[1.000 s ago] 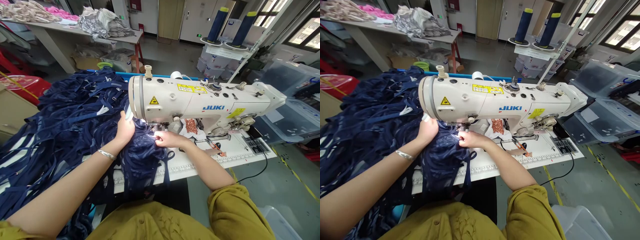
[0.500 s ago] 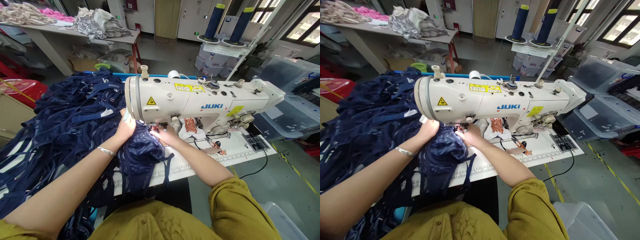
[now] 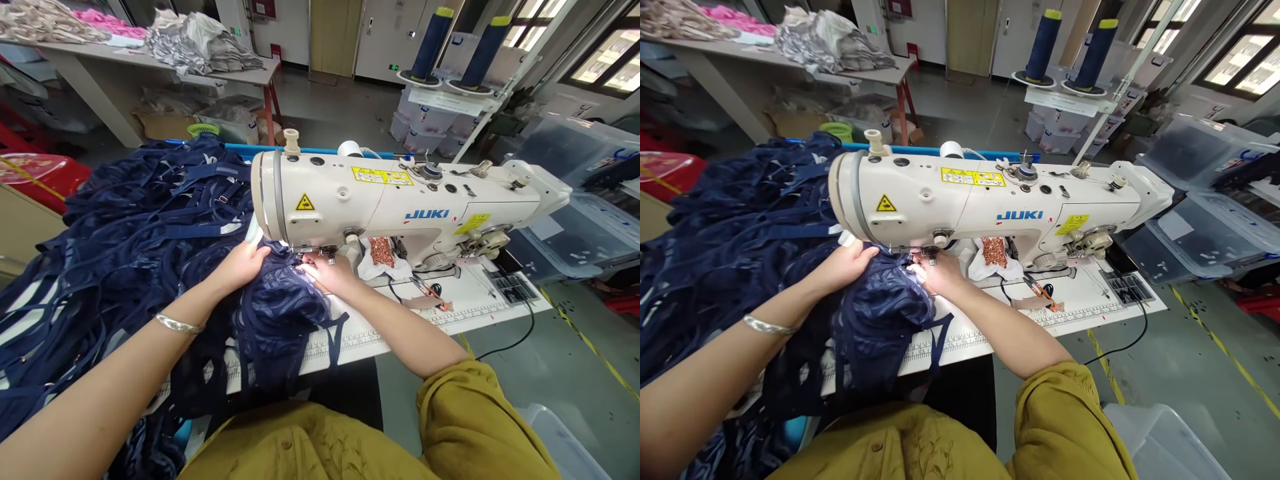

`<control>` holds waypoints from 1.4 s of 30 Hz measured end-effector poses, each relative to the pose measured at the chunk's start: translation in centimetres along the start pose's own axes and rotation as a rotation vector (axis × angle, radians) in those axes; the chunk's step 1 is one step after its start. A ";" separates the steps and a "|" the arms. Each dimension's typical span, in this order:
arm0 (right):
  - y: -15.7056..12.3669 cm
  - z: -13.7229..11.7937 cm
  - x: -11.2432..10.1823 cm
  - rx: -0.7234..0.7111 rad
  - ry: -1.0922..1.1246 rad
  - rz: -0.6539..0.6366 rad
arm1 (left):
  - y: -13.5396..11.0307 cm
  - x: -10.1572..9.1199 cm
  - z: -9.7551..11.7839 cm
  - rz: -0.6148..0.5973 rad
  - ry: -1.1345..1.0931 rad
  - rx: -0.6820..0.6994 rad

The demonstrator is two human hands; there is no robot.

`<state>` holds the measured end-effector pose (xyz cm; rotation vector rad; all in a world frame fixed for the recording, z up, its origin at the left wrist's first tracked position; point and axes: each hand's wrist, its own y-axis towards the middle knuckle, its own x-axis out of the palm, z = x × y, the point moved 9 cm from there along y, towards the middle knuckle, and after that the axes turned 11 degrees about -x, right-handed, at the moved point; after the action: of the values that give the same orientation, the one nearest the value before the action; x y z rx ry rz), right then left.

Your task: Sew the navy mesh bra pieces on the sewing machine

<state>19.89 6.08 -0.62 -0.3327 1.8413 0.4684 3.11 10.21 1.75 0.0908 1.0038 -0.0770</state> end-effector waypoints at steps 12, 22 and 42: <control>-0.5 -2.9 0.0 -0.120 -0.136 -0.029 | 0.7 1.2 -0.7 -0.009 0.159 0.046; 0.0 2.0 0.2 0.126 -0.037 -0.053 | 1.0 2.9 1.2 -0.023 0.468 0.014; 0.8 0.3 1.2 -0.044 -0.147 -0.087 | 0.8 -0.7 -0.5 0.020 0.564 0.218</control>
<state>19.35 6.95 -1.70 -0.3967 1.6685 0.4616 2.40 11.09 2.05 0.3352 1.5555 -0.1473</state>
